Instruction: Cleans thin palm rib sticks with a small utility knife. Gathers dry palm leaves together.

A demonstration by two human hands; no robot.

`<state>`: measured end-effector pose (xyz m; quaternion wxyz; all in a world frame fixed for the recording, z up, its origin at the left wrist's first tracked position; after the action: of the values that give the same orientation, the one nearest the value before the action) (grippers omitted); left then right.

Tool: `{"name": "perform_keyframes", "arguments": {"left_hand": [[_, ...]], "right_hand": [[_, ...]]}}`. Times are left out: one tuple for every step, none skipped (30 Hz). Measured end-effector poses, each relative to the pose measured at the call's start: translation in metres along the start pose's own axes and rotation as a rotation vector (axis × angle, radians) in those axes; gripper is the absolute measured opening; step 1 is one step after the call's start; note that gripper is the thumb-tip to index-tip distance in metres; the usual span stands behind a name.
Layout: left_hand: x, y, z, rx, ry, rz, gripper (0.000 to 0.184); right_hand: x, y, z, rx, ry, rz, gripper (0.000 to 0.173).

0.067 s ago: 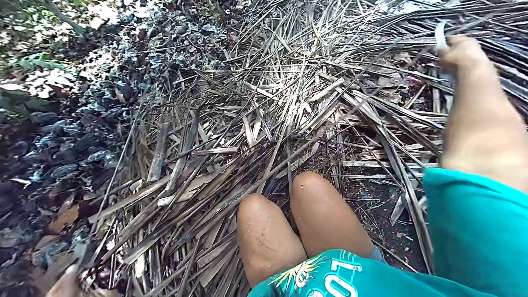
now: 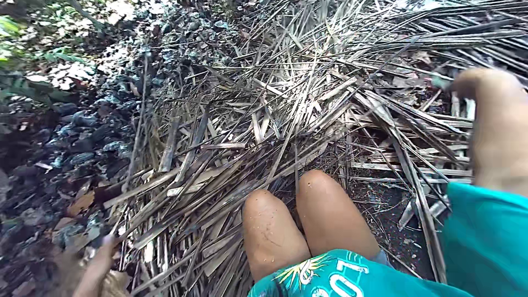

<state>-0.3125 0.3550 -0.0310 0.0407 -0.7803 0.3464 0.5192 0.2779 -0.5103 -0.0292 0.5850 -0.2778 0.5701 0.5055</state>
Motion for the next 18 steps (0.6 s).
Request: {"name": "perform_keyframes", "arguments": {"left_hand": [[0.017,0.008,-0.024,0.035,0.016,0.026,0.064],[0.032,0.017,-0.050,0.068,0.023,0.036,0.060],[0.047,0.026,-0.077,0.118,0.007,0.021,0.056],[0.062,0.037,-0.103,0.152,-0.015,-0.003,0.053],[0.077,0.049,-0.130,0.181,-0.014,-0.023,0.048],[0.093,0.063,-0.154,0.206,0.039,-0.022,0.043],[0.107,0.078,-0.180,0.228,0.140,0.010,0.041],[0.118,0.093,-0.203,0.258,0.253,0.045,0.039],[0.127,0.109,-0.225,0.289,0.359,0.076,0.036],[0.135,0.124,-0.244,0.321,0.456,0.097,0.032],[0.140,0.138,-0.261,0.358,0.537,0.118,0.029],[0.145,0.151,-0.274,0.398,0.598,0.137,0.026],[0.148,0.163,-0.284,0.435,0.636,0.160,0.025],[0.152,0.173,-0.292,0.477,0.662,0.178,0.023],[0.154,0.183,-0.298,0.516,0.678,0.187,0.023],[0.156,0.192,-0.303,0.553,0.680,0.185,0.022],[0.157,0.200,-0.305,0.597,0.665,0.167,0.021],[0.157,0.207,-0.306,0.643,0.635,0.140,0.021]], "right_hand": [[0.022,0.004,-0.010,0.001,0.147,0.032,0.030],[0.035,0.022,-0.006,0.034,0.266,0.122,0.028],[0.043,0.042,0.003,0.029,0.344,0.216,0.027],[0.049,0.061,0.013,-0.030,0.348,0.269,0.029],[0.054,0.082,0.024,-0.121,0.275,0.287,0.032],[0.058,0.108,0.039,-0.207,0.131,0.293,0.036],[0.064,0.136,0.054,-0.293,-0.057,0.299,0.039],[0.069,0.171,0.073,-0.363,-0.246,0.332,0.039],[0.073,0.211,0.093,-0.431,-0.409,0.393,0.037],[0.077,0.247,0.110,-0.515,-0.539,0.470,0.036],[0.080,0.283,0.127,-0.598,-0.655,0.571,0.037],[0.084,0.317,0.142,-0.682,-0.753,0.685,0.041],[0.088,0.349,0.156,-0.752,-0.819,0.808,0.047],[0.092,0.377,0.167,-0.800,-0.845,0.930,0.051],[0.096,0.401,0.177,-0.835,-0.854,1.032,0.055],[0.101,0.420,0.186,-0.867,-0.865,1.110,0.057],[0.106,0.436,0.192,-0.888,-0.863,1.197,0.059],[0.110,0.447,0.196,-0.900,-0.863,1.270,0.060]]}}
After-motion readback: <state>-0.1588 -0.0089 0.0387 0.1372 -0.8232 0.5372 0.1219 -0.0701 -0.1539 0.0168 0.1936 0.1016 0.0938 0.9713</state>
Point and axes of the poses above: each hand's wrist, its own y-axis away from the middle knuckle, its own x-axis out of the palm, z = x × y, the point moved 4 cm from there along -y, towards the middle knuckle, and after that the axes turned 6 degrees about x, right-handed, at the moved point
